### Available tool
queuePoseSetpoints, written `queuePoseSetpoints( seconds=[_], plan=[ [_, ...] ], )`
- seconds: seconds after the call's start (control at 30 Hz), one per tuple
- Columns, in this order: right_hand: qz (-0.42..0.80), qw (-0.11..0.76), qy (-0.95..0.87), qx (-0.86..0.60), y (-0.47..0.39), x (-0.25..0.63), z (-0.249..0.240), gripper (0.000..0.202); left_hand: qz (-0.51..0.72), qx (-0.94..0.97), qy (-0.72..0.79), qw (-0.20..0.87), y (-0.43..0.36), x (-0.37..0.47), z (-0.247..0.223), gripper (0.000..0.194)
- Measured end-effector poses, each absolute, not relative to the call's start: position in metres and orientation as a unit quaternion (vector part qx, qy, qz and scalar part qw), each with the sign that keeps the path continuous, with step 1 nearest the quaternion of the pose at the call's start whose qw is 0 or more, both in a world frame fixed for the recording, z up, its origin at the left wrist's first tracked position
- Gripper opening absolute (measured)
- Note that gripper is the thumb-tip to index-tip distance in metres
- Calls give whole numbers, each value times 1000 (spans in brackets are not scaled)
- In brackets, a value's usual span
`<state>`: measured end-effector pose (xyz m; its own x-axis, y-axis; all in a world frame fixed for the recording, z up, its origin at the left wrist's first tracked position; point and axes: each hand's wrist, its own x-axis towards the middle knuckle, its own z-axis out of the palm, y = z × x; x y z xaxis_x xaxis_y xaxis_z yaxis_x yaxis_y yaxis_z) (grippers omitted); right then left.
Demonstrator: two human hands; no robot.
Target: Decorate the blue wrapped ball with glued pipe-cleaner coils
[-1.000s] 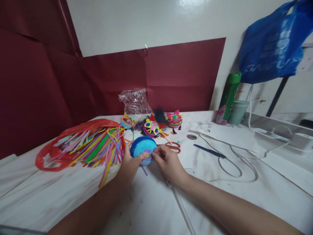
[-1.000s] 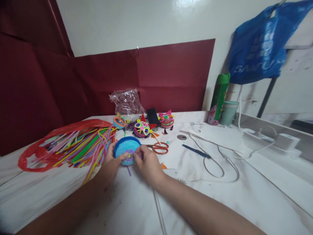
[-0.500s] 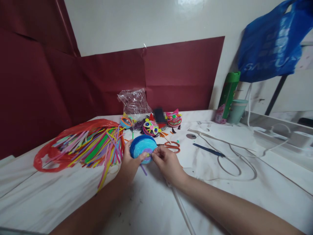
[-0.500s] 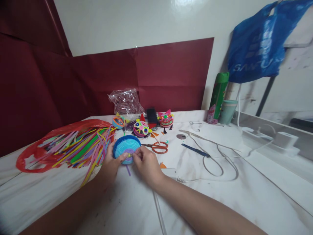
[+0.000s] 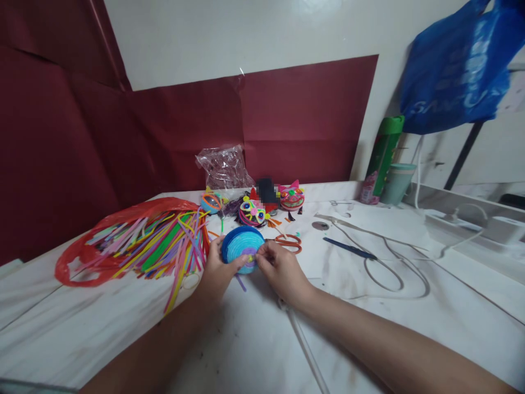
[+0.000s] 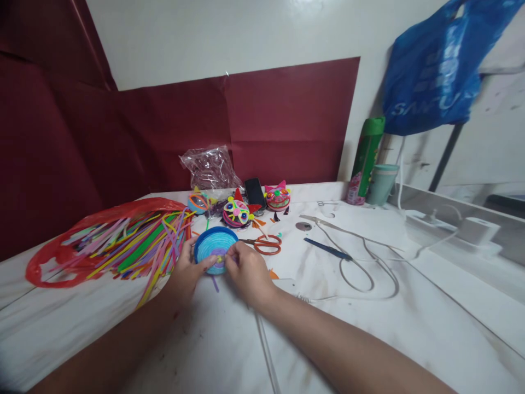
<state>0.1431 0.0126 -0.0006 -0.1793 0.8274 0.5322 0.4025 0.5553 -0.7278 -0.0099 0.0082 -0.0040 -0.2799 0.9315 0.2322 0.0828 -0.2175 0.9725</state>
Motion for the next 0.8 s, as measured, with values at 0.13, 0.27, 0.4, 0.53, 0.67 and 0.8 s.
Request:
queuePoseSetpoints(
  seconds=[0.13,0.27,0.4,0.53,0.67,0.8],
  plan=[
    [191,477,-751,-415,11,144,4,5,592,504,517,359,6,-10,-2,72],
    [231,506,-726,-404,12,144,3,7,599,491,527,348,5,-10,-2,68],
    [271,527,-700,-399,14,143,-1,10,614,477,537,326,6,-12,-4,69],
    [297,518,-693,-404,15,141,0,13,612,499,528,313,6,-13,-4,71],
    [301,508,-693,-414,13,140,1,14,596,516,540,295,3,-11,0,73],
    [294,508,-694,-417,13,140,0,15,582,524,559,272,0,-8,4,75]
  ],
)
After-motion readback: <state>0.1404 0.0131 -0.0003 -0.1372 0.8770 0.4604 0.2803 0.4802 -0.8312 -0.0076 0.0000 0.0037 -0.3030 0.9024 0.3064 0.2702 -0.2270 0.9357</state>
